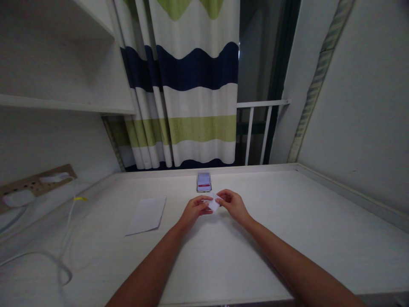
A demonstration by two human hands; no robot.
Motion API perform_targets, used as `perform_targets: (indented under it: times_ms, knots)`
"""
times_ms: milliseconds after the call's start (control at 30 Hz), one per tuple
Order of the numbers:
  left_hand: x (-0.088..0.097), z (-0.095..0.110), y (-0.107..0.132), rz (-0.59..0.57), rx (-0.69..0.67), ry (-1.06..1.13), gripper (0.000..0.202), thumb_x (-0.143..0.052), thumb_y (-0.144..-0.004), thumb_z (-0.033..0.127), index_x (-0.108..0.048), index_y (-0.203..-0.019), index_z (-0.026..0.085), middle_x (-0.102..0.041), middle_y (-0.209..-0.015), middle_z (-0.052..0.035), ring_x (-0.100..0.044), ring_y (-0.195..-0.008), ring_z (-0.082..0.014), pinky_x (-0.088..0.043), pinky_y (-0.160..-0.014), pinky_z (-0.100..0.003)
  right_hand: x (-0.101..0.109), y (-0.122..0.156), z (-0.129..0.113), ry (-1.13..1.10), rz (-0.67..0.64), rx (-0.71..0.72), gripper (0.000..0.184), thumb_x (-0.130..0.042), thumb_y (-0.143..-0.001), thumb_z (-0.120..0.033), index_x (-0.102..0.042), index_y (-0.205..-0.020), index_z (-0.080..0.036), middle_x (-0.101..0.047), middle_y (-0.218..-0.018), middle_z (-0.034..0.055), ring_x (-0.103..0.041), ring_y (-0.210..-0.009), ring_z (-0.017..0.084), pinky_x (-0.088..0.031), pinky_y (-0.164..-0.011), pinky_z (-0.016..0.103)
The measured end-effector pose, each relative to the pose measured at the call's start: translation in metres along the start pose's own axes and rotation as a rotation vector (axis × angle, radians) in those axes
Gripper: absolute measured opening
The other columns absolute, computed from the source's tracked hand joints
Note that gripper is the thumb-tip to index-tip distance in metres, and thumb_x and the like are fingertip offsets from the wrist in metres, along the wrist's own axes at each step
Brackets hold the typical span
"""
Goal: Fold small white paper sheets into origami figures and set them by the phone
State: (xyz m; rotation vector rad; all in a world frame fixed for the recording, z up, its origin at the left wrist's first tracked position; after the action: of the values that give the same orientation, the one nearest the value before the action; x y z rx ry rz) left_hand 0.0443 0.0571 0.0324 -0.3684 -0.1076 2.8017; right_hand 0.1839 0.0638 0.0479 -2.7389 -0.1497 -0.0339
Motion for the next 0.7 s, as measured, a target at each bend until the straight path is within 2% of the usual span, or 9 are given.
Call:
perform_targets:
  times_ms: [167,267,500,700]
  knots:
    - [0.001,-0.001,-0.001,0.063,-0.015,-0.042,0.033,-0.071,-0.053,0.031,-0.061,-0.078,0.012,-0.064,-0.068,-0.0045,-0.060,-0.063,-0.0153,-0.048,-0.066,-0.032,-0.003,0.001,0.000,0.043,-0.024,0.038,0.020,-0.063,-0.062,-0.030,-0.055,-0.074,-0.016,-0.058,-0.068,0.0005,-0.054,-0.061,0.011,-0.044,-0.058,0.025]
    - [0.001,-0.001,-0.002,0.064,-0.031,-0.059,0.033,-0.072,-0.051,0.030,-0.061,-0.076,0.012,-0.065,-0.069,-0.0043,-0.060,-0.062,-0.0152,-0.049,-0.064,-0.031,-0.005,0.001,0.001,0.022,-0.045,0.043,0.019,-0.062,-0.061,-0.029,-0.053,-0.073,-0.016,-0.055,-0.065,-0.0013,-0.052,-0.059,0.010,-0.042,-0.056,0.023]
    - [-0.001,0.004,0.000,0.042,-0.038,-0.068,0.031,-0.071,-0.052,0.030,-0.060,-0.073,0.011,-0.065,-0.069,-0.0041,-0.060,-0.064,-0.0150,-0.049,-0.063,-0.029,-0.007,0.000,0.007,-0.074,-0.094,-0.047,0.029,-0.067,-0.054,-0.032,-0.049,-0.072,-0.017,-0.051,-0.057,-0.0049,-0.047,-0.048,0.008,-0.037,-0.047,0.021]
    - [-0.006,0.009,0.003,0.088,-0.082,-0.144,0.030,-0.071,-0.051,0.030,-0.059,-0.072,0.012,-0.063,-0.064,-0.0015,-0.058,-0.058,-0.0124,-0.049,-0.058,-0.025,-0.010,0.002,0.002,-0.081,-0.087,-0.007,0.030,-0.068,-0.055,-0.032,-0.049,-0.073,-0.018,-0.051,-0.058,-0.0049,-0.049,-0.051,0.008,-0.039,-0.049,0.020]
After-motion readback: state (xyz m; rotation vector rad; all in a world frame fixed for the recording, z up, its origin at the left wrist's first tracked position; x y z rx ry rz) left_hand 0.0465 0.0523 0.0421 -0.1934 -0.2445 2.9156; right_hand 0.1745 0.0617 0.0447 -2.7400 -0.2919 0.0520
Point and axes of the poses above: each hand's wrist, its own y-axis away from the middle knuckle, its own x-axis out of the back of the hand, z = x × y, the point moved 5 cm from there along -y, towards the middle knuckle
